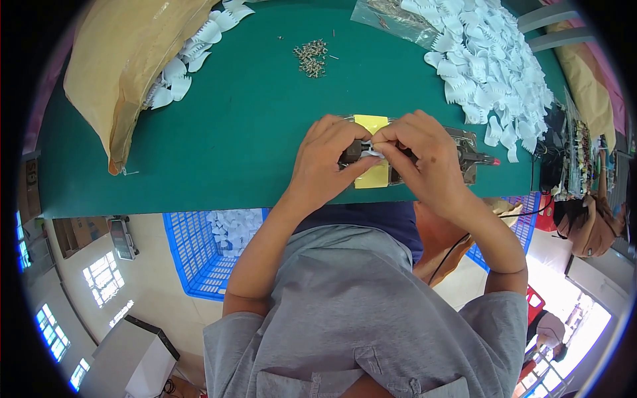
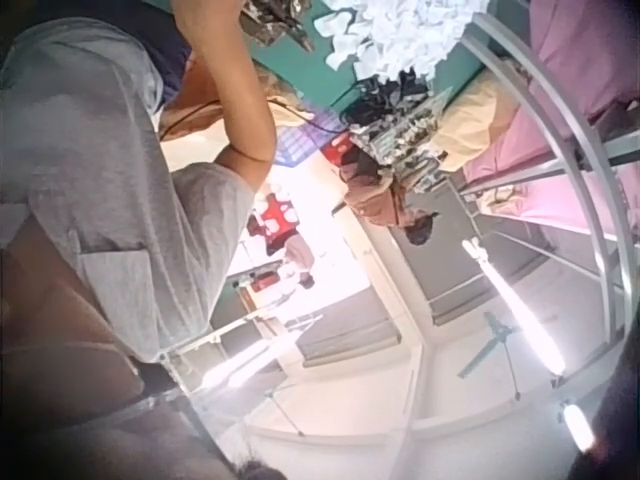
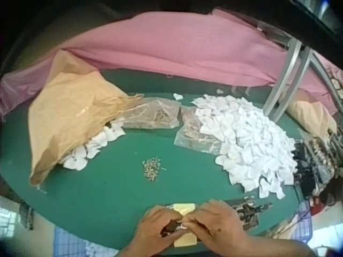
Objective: Assemble small plastic toy components using a bench-mounted manual press.
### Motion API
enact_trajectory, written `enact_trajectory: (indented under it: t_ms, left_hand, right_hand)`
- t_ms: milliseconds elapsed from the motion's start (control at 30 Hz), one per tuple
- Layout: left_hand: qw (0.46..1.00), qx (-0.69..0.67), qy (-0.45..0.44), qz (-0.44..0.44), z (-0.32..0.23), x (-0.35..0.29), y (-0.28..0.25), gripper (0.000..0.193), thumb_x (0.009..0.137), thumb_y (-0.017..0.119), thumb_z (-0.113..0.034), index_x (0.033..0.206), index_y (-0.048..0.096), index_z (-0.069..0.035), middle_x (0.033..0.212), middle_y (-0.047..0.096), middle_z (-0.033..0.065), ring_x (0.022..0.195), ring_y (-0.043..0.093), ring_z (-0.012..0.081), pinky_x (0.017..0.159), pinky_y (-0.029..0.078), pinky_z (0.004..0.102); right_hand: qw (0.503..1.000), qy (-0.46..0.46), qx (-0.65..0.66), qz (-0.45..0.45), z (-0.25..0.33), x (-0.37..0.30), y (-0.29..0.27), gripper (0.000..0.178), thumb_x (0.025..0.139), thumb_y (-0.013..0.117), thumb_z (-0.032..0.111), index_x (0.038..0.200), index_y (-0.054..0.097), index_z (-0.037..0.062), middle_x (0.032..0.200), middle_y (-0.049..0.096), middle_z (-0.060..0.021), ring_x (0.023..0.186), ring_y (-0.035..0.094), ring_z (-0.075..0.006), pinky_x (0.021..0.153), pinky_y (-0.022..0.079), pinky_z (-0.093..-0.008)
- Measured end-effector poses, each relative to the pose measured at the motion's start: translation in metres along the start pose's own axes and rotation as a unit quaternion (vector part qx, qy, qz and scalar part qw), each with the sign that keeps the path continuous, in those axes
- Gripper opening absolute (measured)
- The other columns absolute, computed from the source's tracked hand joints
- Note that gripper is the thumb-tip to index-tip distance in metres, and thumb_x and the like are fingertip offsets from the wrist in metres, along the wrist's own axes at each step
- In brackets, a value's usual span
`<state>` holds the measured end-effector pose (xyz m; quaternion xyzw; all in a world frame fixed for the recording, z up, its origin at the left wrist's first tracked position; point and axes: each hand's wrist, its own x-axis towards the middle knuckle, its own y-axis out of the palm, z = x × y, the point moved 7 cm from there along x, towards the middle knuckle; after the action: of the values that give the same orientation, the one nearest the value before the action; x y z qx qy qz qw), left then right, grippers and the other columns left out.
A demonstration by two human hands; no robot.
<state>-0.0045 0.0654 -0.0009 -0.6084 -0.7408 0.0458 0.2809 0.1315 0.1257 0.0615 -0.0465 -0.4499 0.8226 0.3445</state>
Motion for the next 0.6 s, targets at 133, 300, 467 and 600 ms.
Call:
enact_trajectory:
  t_ms: [133,300,467,600]
  left_hand:
    - [1.0,-0.004,0.011,0.0,0.001,0.001,0.001,0.034,0.079,0.089,-0.02,0.104,0.07,-0.008,0.103,0.071,0.0083,0.102,0.064,0.0304,0.091,0.049,0.0421]
    - [1.0,-0.006,0.003,0.007,0.001,0.0,0.0,0.034,0.079,0.089,-0.019,0.103,0.069,-0.009,0.102,0.07,0.0082,0.101,0.064,0.0304,0.09,0.049,0.0424]
    - [0.997,-0.072,-0.012,0.023,0.002,0.006,0.006,0.031,0.079,0.088,-0.007,0.105,0.071,-0.007,0.103,0.072,0.0061,0.099,0.066,0.0252,0.084,0.052,0.0366]
    - [0.996,-0.088,-0.016,0.012,-0.001,0.008,0.008,0.028,0.079,0.088,-0.005,0.102,0.072,-0.005,0.1,0.072,0.006,0.096,0.067,0.0216,0.082,0.052,0.0334]
  right_hand:
    - [0.995,-0.032,0.008,-0.091,-0.001,-0.01,-0.001,0.016,0.086,0.08,0.007,0.1,0.073,0.0085,0.084,0.068,-0.0044,0.078,0.057,-0.0265,0.073,0.046,-0.0376]
    - [0.984,0.105,0.093,-0.107,-0.011,-0.013,0.001,0.023,0.081,0.084,0.006,0.101,0.072,0.0084,0.081,0.067,-0.001,0.077,0.055,-0.0205,0.07,0.046,-0.0346]
    - [0.984,0.132,0.085,-0.083,-0.015,-0.011,0.003,0.024,0.082,0.084,0.007,0.101,0.07,0.0094,0.08,0.065,0.0009,0.077,0.054,-0.0186,0.07,0.046,-0.0338]
    - [0.985,0.129,0.082,-0.081,-0.016,-0.009,0.0,0.022,0.083,0.083,0.007,0.101,0.07,0.009,0.081,0.066,0.0007,0.077,0.054,-0.0183,0.07,0.046,-0.0338]
